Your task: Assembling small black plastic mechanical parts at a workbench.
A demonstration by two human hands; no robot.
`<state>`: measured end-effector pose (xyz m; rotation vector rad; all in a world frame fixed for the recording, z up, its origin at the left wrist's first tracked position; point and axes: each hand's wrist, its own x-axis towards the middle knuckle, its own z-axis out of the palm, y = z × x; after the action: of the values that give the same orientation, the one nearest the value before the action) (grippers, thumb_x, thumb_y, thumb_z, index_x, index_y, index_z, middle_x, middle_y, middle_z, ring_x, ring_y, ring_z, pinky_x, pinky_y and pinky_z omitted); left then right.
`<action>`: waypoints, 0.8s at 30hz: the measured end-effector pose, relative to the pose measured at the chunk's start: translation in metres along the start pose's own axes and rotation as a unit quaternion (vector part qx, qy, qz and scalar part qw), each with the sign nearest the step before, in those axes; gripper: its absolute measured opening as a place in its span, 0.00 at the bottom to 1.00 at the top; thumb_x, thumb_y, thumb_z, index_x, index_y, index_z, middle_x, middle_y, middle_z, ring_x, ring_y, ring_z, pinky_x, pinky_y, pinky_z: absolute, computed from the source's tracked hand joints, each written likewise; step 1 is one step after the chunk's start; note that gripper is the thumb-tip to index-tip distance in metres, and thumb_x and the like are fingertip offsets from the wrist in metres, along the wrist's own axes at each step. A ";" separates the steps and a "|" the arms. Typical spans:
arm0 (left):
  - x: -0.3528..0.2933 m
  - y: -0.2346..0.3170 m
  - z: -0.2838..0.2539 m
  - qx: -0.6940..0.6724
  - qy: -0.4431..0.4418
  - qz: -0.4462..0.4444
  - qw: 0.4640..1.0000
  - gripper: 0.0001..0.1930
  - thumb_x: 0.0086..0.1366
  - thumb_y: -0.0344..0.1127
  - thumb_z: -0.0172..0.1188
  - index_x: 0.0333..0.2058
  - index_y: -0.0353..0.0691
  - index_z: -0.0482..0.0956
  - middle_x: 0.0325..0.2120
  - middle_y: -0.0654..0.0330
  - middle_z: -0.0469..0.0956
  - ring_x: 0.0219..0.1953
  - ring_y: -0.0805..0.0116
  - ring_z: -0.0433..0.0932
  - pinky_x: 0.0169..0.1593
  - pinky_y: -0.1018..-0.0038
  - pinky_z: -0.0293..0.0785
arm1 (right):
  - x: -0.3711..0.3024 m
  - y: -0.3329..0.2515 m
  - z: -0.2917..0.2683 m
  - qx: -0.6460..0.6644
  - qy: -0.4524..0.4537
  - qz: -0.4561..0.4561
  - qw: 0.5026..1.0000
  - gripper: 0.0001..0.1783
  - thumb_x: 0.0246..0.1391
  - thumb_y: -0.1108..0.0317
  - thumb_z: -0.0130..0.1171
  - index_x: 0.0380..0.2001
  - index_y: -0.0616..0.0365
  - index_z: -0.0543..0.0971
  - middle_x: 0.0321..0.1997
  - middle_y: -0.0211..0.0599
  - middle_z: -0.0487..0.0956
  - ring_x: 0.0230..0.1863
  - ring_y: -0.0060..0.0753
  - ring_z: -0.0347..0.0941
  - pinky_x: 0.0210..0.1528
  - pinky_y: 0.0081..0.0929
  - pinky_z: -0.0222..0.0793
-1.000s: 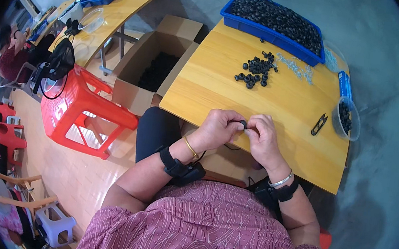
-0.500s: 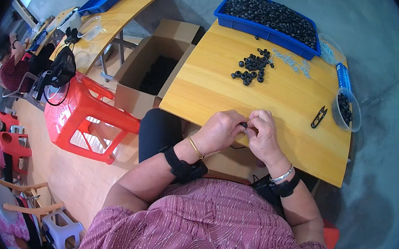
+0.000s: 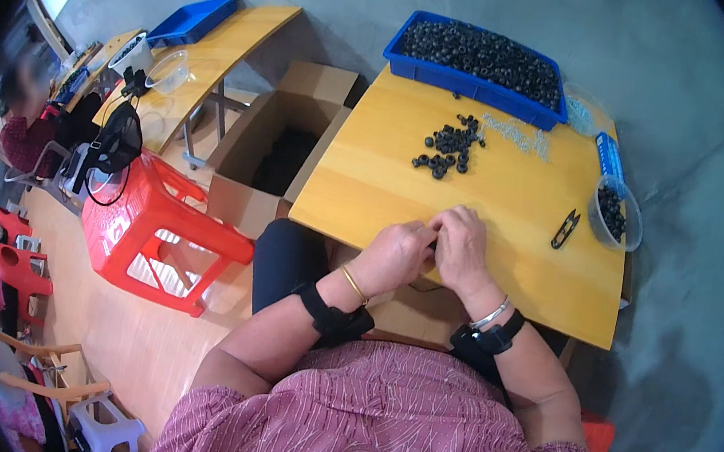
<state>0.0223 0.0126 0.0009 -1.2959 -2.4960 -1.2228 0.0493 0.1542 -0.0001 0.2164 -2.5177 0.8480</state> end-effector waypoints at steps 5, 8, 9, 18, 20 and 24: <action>-0.002 0.000 0.002 -0.004 0.013 0.007 1.000 0.04 0.47 0.22 0.53 0.24 0.34 0.70 0.19 0.50 0.70 0.23 0.50 0.71 0.28 0.63 0.69 | -0.003 -0.004 0.005 -0.042 0.012 -0.018 0.999 0.01 0.37 0.75 0.49 0.17 0.57 0.69 0.24 0.39 0.68 0.32 0.44 0.63 0.34 0.37 0.57; -0.004 0.004 0.004 0.024 0.032 0.010 0.999 0.04 0.46 0.22 0.53 0.24 0.34 0.69 0.18 0.51 0.69 0.22 0.50 0.71 0.26 0.64 0.69 | -0.004 -0.006 0.004 -0.055 0.008 -0.017 0.998 0.02 0.36 0.74 0.49 0.16 0.57 0.68 0.24 0.39 0.67 0.32 0.45 0.63 0.34 0.36 0.57; -0.004 0.003 0.006 0.034 0.043 0.022 0.998 0.04 0.46 0.22 0.53 0.23 0.34 0.69 0.18 0.52 0.69 0.21 0.51 0.71 0.25 0.64 0.69 | -0.004 -0.006 0.004 -0.061 0.008 -0.019 0.998 0.03 0.36 0.74 0.50 0.15 0.57 0.67 0.23 0.40 0.67 0.32 0.45 0.63 0.33 0.36 0.57; -0.005 0.000 0.008 0.064 0.051 0.049 0.995 0.05 0.44 0.22 0.53 0.23 0.35 0.68 0.18 0.53 0.69 0.21 0.52 0.71 0.24 0.65 0.68 | -0.007 -0.006 0.007 -0.091 0.020 -0.031 0.995 0.05 0.34 0.75 0.50 0.14 0.58 0.65 0.23 0.42 0.67 0.31 0.46 0.63 0.32 0.37 0.56; -0.004 -0.001 0.008 0.061 0.045 0.047 0.996 0.04 0.44 0.22 0.53 0.22 0.35 0.68 0.18 0.53 0.69 0.21 0.52 0.71 0.24 0.65 0.68 | -0.005 -0.006 0.006 -0.095 0.013 -0.027 0.995 0.04 0.34 0.75 0.50 0.14 0.58 0.65 0.23 0.42 0.67 0.31 0.46 0.63 0.32 0.37 0.56; 0.000 -0.001 0.006 0.057 0.037 0.052 0.996 0.04 0.44 0.22 0.52 0.20 0.35 0.68 0.17 0.52 0.69 0.21 0.51 0.71 0.25 0.65 0.69 | -0.004 -0.008 0.004 -0.119 0.003 -0.032 0.992 0.04 0.34 0.76 0.50 0.15 0.58 0.65 0.23 0.42 0.67 0.32 0.46 0.63 0.33 0.37 0.56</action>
<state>0.0230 0.0162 -0.0039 -1.3094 -2.3778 -1.0696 0.0533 0.1452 -0.0002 0.2134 -2.5631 0.5175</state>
